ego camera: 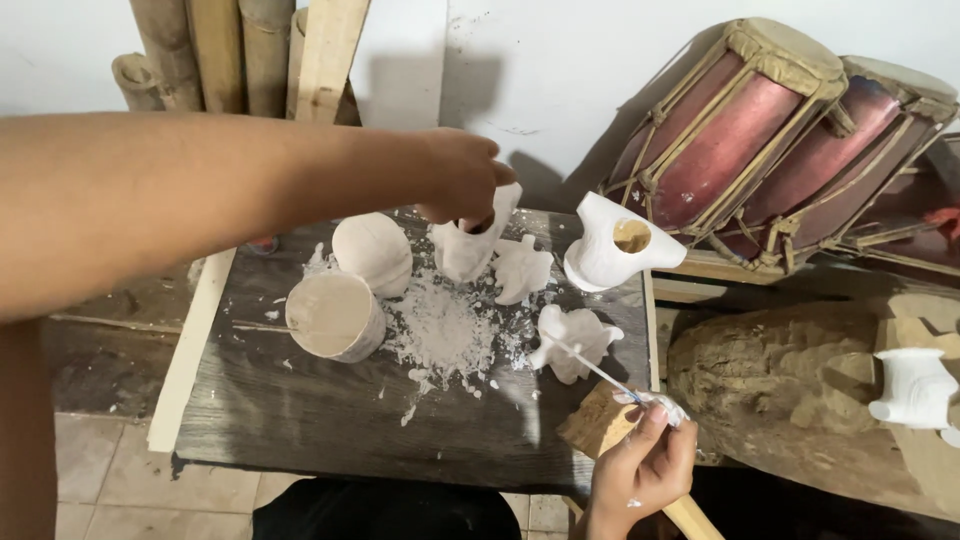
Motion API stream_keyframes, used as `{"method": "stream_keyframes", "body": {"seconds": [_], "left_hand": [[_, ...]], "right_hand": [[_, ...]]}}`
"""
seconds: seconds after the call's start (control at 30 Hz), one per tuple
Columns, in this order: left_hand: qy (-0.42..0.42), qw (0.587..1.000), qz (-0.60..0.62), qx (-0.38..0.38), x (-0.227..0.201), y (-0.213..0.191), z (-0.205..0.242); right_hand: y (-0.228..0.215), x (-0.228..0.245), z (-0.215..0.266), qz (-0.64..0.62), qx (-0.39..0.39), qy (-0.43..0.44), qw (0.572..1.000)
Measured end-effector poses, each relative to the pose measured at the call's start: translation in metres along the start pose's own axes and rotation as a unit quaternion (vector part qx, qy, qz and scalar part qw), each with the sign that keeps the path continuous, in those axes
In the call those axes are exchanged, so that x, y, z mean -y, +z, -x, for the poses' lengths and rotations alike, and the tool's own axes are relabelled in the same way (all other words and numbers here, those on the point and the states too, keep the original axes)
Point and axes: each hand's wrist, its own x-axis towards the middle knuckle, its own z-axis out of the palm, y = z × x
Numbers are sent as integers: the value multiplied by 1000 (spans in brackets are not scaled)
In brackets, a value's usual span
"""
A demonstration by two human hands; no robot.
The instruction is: Cleaning excess plaster from molded figurines using a small scraping tool
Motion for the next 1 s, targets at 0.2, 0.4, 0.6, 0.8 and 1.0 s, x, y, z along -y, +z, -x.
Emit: {"method": "stream_keyframes", "body": {"seconds": [0.2, 0.4, 0.6, 0.8, 1.0], "left_hand": [[-40, 965, 259, 9, 6, 8, -7], [-84, 843, 525, 80, 14, 9, -28], [-153, 670, 719, 100, 10, -19, -12], [-129, 579, 801, 75, 0, -20, -9], [-199, 556, 804, 74, -1, -12, -20]], "right_hand": [[-4, 0, -6, 4, 12, -13, 1000], [-5, -5, -9, -11, 14, -13, 1000], [-7, -13, -10, -45, 2, 4, 999], [-14, -23, -12, -32, -16, 7, 999], [-16, -25, -14, -39, -26, 4, 999]]}}
